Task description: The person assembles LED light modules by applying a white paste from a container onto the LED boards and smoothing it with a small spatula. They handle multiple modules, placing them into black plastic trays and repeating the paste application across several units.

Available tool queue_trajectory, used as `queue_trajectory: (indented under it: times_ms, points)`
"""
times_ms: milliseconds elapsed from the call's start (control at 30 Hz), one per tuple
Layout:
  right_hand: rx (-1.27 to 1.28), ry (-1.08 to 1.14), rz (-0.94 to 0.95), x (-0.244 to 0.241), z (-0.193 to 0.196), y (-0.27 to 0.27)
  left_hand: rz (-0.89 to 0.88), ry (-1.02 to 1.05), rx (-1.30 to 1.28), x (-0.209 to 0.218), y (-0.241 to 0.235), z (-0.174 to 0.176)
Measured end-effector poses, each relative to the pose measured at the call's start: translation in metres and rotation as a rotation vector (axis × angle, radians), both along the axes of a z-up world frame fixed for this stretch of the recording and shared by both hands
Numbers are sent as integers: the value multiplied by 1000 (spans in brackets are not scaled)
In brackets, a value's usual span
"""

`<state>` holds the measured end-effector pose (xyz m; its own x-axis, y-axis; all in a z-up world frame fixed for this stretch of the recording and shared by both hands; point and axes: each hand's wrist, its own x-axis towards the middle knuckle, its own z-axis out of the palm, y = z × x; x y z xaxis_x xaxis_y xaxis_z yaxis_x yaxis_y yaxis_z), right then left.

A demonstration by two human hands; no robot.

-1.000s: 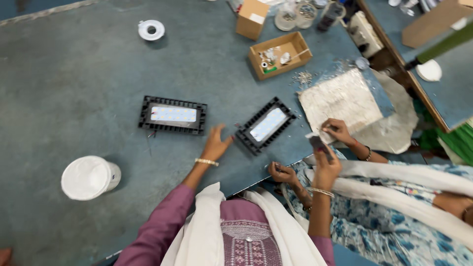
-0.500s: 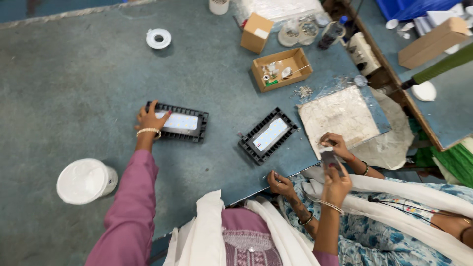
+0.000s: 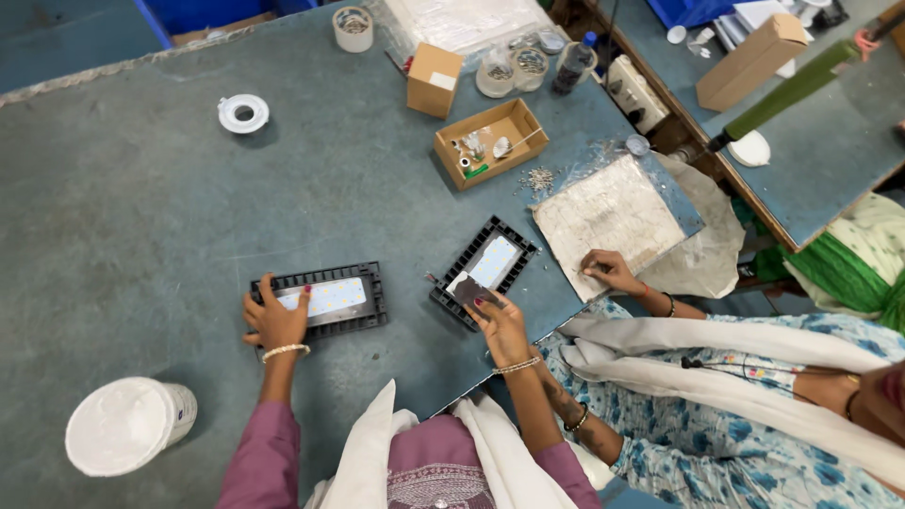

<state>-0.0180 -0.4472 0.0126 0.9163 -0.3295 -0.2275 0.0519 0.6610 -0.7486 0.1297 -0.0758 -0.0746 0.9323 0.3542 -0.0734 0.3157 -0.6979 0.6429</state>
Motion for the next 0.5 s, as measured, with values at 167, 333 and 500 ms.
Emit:
queue_trajectory:
  times_ms: [167, 333, 500]
  points:
    - [-26, 25, 56, 5, -12, -9, 19, 49, -157, -48, 0, 5]
    - [4, 73, 96, 10, -11, -2, -112, -144, 40, -73, -17, 21]
    - [55, 112, 138, 11, -20, 7, -370, -124, 139, -85, -36, 37]
